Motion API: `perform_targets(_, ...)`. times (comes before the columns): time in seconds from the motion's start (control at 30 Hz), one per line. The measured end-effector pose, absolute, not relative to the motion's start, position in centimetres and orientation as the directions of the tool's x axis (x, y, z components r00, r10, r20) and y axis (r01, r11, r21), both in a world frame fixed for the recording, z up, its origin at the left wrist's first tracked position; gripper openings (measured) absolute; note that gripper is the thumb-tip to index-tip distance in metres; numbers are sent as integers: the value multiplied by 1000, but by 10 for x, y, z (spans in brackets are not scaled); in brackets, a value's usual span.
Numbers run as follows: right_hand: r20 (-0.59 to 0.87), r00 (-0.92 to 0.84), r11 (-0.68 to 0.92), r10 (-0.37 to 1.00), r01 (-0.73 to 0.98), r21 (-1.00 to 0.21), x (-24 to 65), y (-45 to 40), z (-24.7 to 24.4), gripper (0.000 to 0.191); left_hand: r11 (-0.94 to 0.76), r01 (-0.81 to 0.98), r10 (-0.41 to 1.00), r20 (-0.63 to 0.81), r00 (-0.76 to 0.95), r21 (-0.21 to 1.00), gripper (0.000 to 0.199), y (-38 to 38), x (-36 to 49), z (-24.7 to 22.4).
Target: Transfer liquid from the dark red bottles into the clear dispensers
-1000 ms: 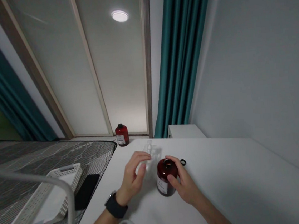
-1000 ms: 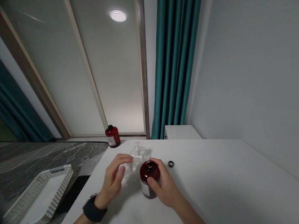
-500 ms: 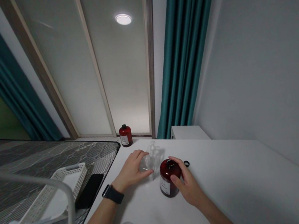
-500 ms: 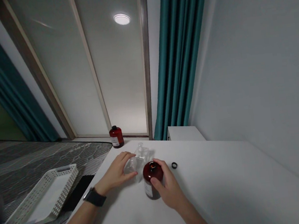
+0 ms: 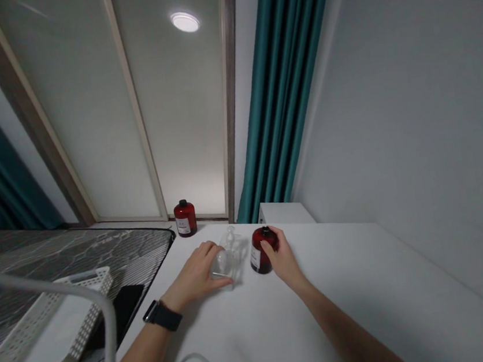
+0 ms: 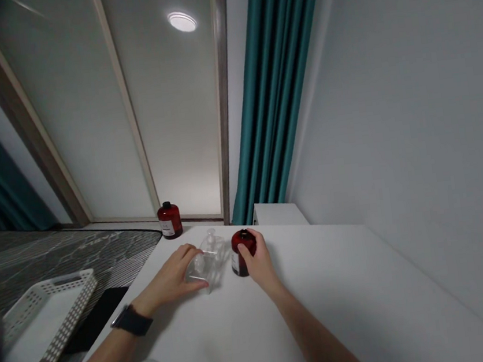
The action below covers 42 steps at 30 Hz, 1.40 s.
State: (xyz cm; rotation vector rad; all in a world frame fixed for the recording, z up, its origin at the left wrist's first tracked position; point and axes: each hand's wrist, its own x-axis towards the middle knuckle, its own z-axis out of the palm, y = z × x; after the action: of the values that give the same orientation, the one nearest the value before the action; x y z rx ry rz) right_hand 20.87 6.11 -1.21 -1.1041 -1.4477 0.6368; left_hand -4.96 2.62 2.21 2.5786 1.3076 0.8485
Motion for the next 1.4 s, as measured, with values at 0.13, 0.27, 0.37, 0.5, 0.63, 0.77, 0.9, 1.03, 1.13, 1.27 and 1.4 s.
perform_targets(0.13,452,124,402,884,294,-867,207,80,-11,46,-632,685,766,427,481,363,60,28,-50,19)
perform_targets(0.27,467,129,411,875,311,-857,207,90,-13,46,-630,683,769,414,487,368,62,25,-46,14)
perform_targets(0.37,490,111,432,865,335,-838,211,92,-11,44,-616,698,777,422,467,364,59,20,-36,11)
perform_targets(0.5,568,153,476,808,397,-784,220,74,-2,41,-628,690,767,434,473,359,62,9,-18,8)
perform_targets(0.63,701,81,596,709,464,-656,221,34,-2,30,-670,647,737,429,522,364,53,1,-10,15)
perform_targets(0.77,600,-207,628,772,392,-672,210,6,-5,49,-710,555,704,425,568,434,38,-1,-14,26)
perform_targets(0.9,435,-388,566,813,347,-748,202,-4,-8,75,-687,483,718,409,563,542,25,2,-18,30)
perform_targets(1.03,284,-449,462,848,361,-810,198,-8,-14,95,-677,399,711,410,572,618,21,3,-15,27)
perform_targets(1.13,275,-373,409,886,354,-841,194,-9,-17,100,-673,373,712,424,560,638,26,2,-12,24)
perform_targets(1.27,338,-331,446,881,343,-827,192,-9,-13,101,-662,356,726,447,522,660,28,-3,-8,25)
perform_targets(1.4,390,-335,500,858,367,-785,195,-9,-11,103,-659,336,735,480,480,673,29,-7,-4,24)
